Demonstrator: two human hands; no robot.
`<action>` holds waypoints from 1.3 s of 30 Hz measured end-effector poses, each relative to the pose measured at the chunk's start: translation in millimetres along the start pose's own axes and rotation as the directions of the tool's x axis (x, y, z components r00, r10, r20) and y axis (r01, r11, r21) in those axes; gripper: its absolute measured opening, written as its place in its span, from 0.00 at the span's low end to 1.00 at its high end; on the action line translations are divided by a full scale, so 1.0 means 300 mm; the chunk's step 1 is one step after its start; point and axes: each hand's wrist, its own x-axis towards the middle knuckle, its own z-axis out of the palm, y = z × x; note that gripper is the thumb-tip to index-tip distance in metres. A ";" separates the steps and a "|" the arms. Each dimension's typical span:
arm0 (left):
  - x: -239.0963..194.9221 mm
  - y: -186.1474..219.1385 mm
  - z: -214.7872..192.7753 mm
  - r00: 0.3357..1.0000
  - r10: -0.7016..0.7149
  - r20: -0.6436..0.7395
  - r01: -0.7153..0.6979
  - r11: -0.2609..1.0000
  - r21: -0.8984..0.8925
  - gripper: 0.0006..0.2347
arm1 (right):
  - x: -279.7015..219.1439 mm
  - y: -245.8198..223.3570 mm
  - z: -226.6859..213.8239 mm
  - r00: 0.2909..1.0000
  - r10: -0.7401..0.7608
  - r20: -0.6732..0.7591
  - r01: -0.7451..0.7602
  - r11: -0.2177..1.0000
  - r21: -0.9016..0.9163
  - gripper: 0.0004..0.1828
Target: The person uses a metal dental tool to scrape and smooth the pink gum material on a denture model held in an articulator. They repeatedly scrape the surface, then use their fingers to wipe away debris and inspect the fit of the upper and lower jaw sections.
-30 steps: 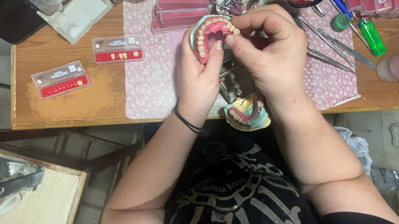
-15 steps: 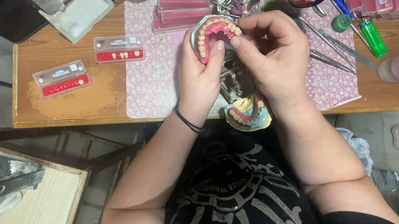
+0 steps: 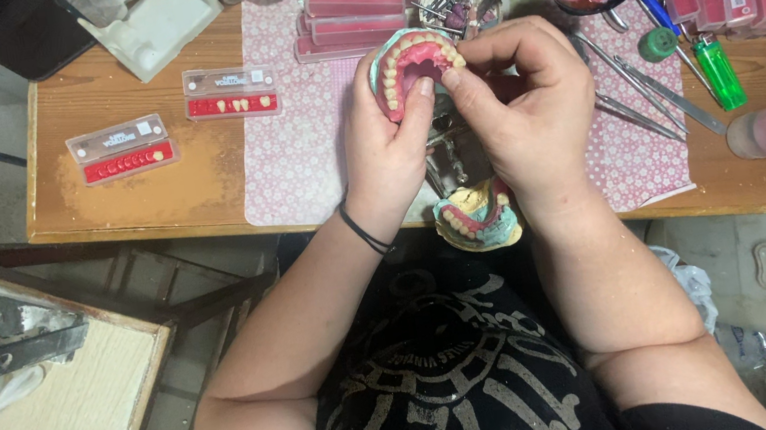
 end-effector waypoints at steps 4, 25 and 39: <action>0.000 0.002 0.001 1.000 0.024 -0.003 -0.024 1.000 0.015 0.18 | 0.004 0.006 -0.002 1.000 0.001 0.004 -0.001 1.000 -0.010 0.06; -0.011 0.020 -0.005 1.000 0.029 0.007 -0.029 0.999 0.036 0.17 | 0.004 0.021 -0.008 0.989 0.137 0.049 -0.142 0.979 0.144 0.09; -0.004 -0.004 -0.001 0.998 0.065 0.027 -0.064 0.997 -0.037 0.17 | -0.002 -0.008 -0.011 0.978 0.201 0.058 -0.208 0.964 0.168 0.10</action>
